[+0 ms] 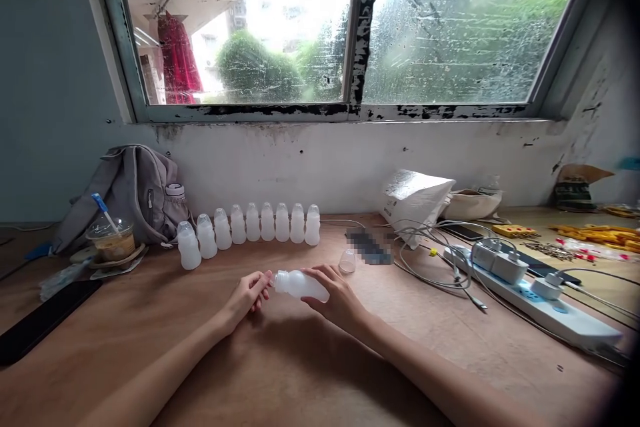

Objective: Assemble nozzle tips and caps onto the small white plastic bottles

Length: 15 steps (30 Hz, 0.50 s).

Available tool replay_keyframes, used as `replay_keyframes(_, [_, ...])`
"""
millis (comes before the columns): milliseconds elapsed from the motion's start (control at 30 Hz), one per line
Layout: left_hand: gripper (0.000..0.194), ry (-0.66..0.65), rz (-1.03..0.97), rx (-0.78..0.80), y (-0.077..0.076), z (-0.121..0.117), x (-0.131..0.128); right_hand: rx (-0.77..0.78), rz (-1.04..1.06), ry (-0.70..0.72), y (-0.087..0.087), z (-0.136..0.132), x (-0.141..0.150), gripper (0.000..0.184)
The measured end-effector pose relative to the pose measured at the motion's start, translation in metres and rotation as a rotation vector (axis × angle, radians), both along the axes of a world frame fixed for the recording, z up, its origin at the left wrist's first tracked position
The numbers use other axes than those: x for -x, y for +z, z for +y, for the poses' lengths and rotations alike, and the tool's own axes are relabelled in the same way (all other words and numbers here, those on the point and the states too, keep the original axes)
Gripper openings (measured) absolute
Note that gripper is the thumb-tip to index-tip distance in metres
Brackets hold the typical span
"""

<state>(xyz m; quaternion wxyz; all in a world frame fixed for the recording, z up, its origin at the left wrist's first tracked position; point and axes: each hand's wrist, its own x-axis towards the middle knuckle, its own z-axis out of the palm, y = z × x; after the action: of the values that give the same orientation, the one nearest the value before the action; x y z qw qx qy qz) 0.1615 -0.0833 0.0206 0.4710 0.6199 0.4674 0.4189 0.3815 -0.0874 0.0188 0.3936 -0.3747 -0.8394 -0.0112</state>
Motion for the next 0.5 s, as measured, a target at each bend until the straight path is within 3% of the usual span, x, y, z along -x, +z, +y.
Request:
replay_keyframes(133, [0.039,-0.025,0.002,0.002,-0.003,0.0,0.0,0.007,-0.008,0.029,0.0,-0.002,0.001,0.045])
replay_keyframes(300, [0.03,-0.063,0.01,-0.187,-0.002,-0.003,-0.001,0.059,0.012,0.049,0.0,-0.002,0.0,0.044])
replay_keyframes(400, [0.026,-0.076,0.104,-0.324,-0.001,-0.005,0.001,0.162,0.08,0.089,0.003,-0.004,0.0,0.043])
replay_keyframes(500, [0.021,-0.076,0.209,-0.55,0.0,-0.007,0.005,0.38,0.182,0.155,0.01,-0.008,-0.001,0.041])
